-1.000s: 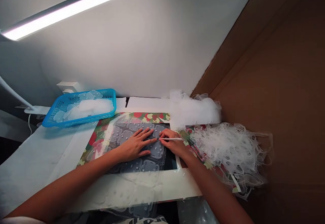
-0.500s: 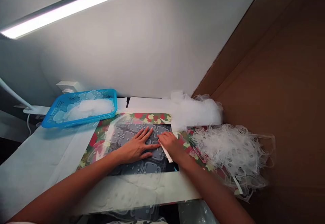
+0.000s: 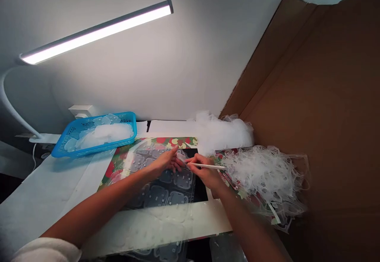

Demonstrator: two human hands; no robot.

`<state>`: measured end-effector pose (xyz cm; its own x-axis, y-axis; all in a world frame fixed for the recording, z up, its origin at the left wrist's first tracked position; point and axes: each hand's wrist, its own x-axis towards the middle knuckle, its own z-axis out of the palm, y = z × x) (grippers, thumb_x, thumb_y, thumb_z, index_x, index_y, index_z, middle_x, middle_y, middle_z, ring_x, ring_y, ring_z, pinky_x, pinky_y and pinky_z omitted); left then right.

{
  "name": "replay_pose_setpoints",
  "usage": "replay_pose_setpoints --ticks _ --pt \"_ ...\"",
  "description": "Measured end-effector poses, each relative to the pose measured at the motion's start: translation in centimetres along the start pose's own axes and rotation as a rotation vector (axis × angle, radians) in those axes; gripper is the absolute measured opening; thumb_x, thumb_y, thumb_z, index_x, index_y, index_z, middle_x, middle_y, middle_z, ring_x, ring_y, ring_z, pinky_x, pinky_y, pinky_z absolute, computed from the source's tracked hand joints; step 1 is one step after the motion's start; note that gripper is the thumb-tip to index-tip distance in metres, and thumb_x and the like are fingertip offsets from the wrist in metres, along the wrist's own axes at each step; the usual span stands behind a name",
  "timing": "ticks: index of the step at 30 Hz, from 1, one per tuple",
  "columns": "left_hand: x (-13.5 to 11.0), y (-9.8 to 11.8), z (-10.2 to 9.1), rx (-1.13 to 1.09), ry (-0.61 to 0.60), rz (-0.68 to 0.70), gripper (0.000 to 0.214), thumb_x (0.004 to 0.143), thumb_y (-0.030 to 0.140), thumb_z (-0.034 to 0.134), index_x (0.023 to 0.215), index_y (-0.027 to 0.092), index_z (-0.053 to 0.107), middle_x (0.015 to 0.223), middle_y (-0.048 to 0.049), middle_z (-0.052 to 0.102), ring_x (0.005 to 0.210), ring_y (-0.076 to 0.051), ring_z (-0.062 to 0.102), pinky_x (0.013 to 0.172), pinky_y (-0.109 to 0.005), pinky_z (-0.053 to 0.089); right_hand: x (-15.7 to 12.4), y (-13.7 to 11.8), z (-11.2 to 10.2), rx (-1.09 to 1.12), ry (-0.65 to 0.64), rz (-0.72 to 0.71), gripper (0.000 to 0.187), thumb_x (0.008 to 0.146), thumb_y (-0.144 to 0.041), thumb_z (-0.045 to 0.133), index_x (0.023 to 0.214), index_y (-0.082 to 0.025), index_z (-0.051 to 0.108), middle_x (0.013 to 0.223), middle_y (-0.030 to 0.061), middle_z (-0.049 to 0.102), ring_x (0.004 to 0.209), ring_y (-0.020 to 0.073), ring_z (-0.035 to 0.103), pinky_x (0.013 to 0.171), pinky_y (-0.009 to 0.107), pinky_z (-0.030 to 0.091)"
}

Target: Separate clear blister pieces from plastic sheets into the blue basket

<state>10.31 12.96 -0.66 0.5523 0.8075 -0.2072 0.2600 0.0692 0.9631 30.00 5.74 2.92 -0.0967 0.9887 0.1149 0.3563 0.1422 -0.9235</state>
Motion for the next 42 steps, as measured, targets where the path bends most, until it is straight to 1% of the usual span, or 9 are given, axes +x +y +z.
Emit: replay_pose_setpoints --ticks 3,5,11,17,23,26,32,36,42 --pt "1.0 0.1 0.7 -0.051 -0.034 -0.028 0.051 0.076 0.061 0.063 0.087 0.011 0.065 0.070 -0.0062 0.069 0.061 -0.017 0.066 0.059 -0.029 0.054 0.9 0.0 0.0 0.173 -0.006 0.075 0.026 0.078 -0.042 0.068 0.066 -0.021 0.056 0.105 0.0068 0.073 0.091 0.0222 0.063 0.082 0.034 0.044" --pt "1.0 -0.1 1.0 -0.018 0.015 0.019 0.039 0.071 0.049 0.072 0.082 0.013 0.063 0.064 -0.0009 0.064 0.055 -0.014 0.062 0.056 -0.025 0.052 2.1 0.8 -0.8 0.289 0.048 0.148 0.033 0.072 -0.044 0.072 0.062 -0.021 0.051 0.101 0.0061 0.074 0.093 0.0221 0.062 0.085 0.034 0.042" --pt "0.6 -0.8 1.6 0.096 0.107 0.131 0.021 0.077 0.037 0.066 0.081 0.017 0.061 0.061 0.0038 0.057 0.046 -0.011 0.057 0.045 -0.020 0.043 4.6 2.5 -0.9 0.262 -0.143 0.265 0.039 0.065 -0.050 0.073 0.059 -0.022 0.046 0.061 -0.0015 0.059 0.070 0.0172 0.054 0.064 0.027 0.038" --pt "-0.8 -0.7 2.0 0.219 0.196 0.249 0.012 0.080 0.028 0.060 0.074 0.017 0.061 0.071 0.0006 0.063 0.058 -0.012 0.056 0.057 -0.022 0.042 5.7 3.8 -0.3 -0.039 0.116 0.210 0.034 0.062 -0.042 0.071 0.055 -0.022 0.045 0.050 -0.0057 0.044 0.054 0.0127 0.039 0.052 0.025 0.027" --pt "-3.9 -0.4 -2.7 0.374 0.316 0.295 0.022 0.085 0.019 0.041 0.089 0.017 0.063 0.082 -0.0029 0.065 0.076 -0.016 0.059 0.071 -0.026 0.046 6.4 4.5 -3.5 -0.035 0.314 0.166 0.029 0.069 -0.048 0.062 0.061 -0.022 0.050 0.065 0.0008 0.061 0.062 0.0163 0.050 0.059 0.028 0.037" --pt "-5.3 -0.7 -5.2 0.485 0.367 0.265 0.029 0.082 0.014 0.037 0.084 0.017 0.066 0.084 -0.0053 0.064 0.080 -0.018 0.059 0.077 -0.030 0.047 6.0 3.5 -2.6 -0.028 0.398 0.093 0.028 0.075 -0.048 0.058 0.066 -0.022 0.052 0.076 0.0028 0.064 0.072 0.0181 0.054 0.068 0.030 0.041" --pt "-7.7 -2.3 -4.5 1.034 0.138 0.309 0.043 0.092 0.043 0.047 0.133 0.033 0.056 0.146 -0.0074 0.044 0.085 -0.023 0.066 0.076 -0.035 0.050 4.2 1.8 4.4 -0.117 -0.163 -0.215 0.022 0.084 -0.036 0.059 0.067 -0.023 0.055 0.096 0.0037 0.067 0.089 0.0205 0.060 0.081 0.032 0.044" --pt "-8.2 -2.7 -4.1 1.137 0.096 0.292 0.047 0.095 0.046 0.043 0.140 0.034 0.049 0.155 -0.0092 0.032 0.089 -0.026 0.068 0.079 -0.038 0.051 4.1 1.9 6.4 -0.196 -0.179 -0.253 0.019 0.085 -0.030 0.057 0.067 -0.023 0.054 0.094 0.0040 0.066 0.086 0.0208 0.059 0.079 0.033 0.043" --pt "-8.2 -2.3 -4.6 1.094 0.046 0.281 0.046 0.095 0.042 0.045 0.140 0.033 0.049 0.157 -0.0113 0.028 0.086 -0.026 0.069 0.078 -0.038 0.051 4.5 2.2 5.9 -0.244 -0.205 -0.248 0.018 0.084 -0.023 0.055 0.067 -0.022 0.049 0.092 0.0039 0.064 0.084 0.0199 0.059 0.075 0.032 0.043"
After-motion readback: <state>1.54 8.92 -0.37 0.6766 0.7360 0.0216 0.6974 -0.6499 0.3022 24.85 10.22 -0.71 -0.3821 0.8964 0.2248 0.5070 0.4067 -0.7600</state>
